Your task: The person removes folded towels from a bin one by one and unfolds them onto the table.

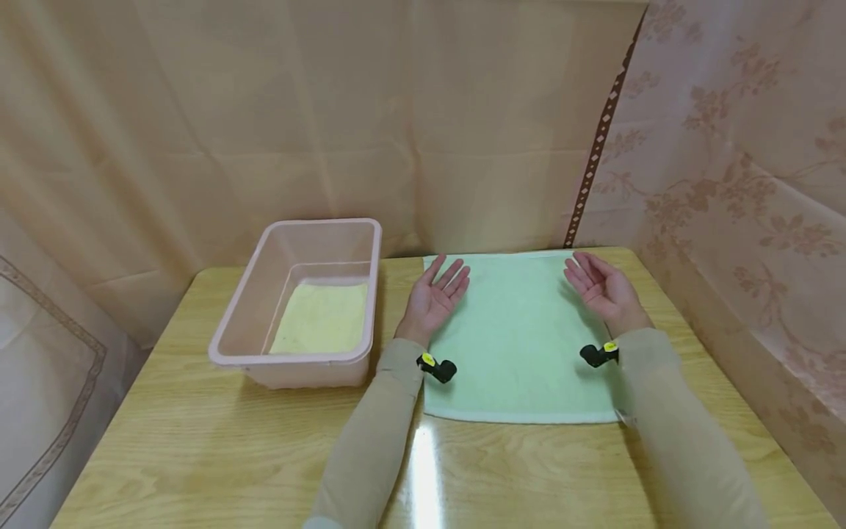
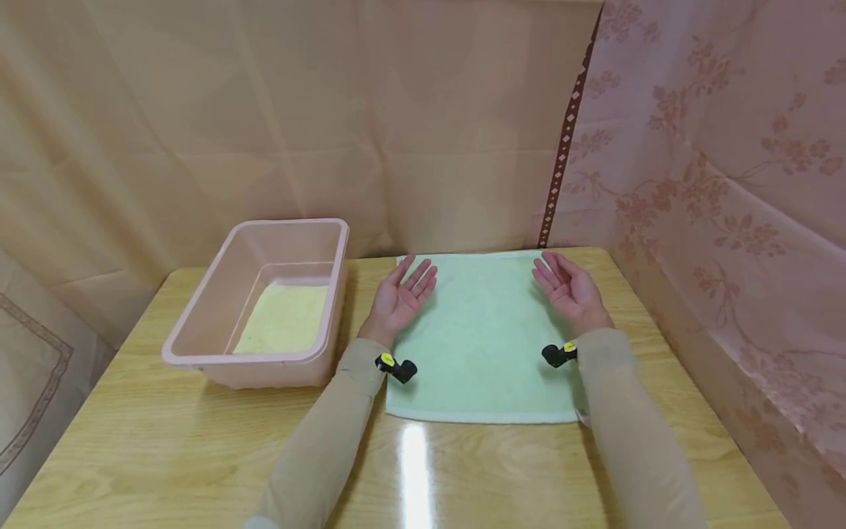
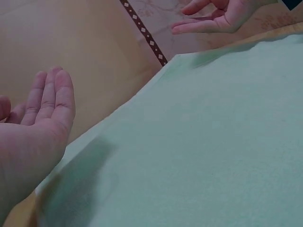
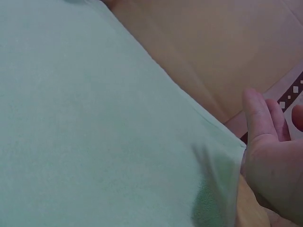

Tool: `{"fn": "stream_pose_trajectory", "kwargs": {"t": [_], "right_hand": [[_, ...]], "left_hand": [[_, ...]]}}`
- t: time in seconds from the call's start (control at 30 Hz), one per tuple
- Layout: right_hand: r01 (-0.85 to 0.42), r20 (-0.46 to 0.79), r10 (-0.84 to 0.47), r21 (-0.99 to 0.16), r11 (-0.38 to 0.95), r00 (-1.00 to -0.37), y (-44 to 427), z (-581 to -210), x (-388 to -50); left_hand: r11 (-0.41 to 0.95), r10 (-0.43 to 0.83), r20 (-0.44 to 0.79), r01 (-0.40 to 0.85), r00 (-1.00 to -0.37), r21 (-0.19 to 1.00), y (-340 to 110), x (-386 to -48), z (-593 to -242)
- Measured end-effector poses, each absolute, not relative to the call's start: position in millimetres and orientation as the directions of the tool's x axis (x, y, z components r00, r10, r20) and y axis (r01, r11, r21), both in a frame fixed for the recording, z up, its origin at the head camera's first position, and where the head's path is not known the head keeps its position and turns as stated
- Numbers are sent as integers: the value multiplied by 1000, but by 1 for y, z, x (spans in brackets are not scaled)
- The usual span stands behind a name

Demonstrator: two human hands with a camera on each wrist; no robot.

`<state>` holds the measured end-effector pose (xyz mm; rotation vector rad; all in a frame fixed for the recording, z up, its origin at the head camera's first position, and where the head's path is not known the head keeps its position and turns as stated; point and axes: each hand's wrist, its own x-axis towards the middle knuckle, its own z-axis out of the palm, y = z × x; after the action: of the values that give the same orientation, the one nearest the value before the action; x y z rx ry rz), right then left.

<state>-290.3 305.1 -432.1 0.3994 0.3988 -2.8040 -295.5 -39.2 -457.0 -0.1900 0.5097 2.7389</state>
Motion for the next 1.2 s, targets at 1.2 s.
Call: {"fn": "stream_pose_trajectory", "kwargs": {"t": [1.2], "right_hand": [[-101, -26, -283, -899, 426, -959, 264, -374, -255]], "left_hand": [[372, 573, 170, 440, -802, 817, -18, -239, -389]]}}
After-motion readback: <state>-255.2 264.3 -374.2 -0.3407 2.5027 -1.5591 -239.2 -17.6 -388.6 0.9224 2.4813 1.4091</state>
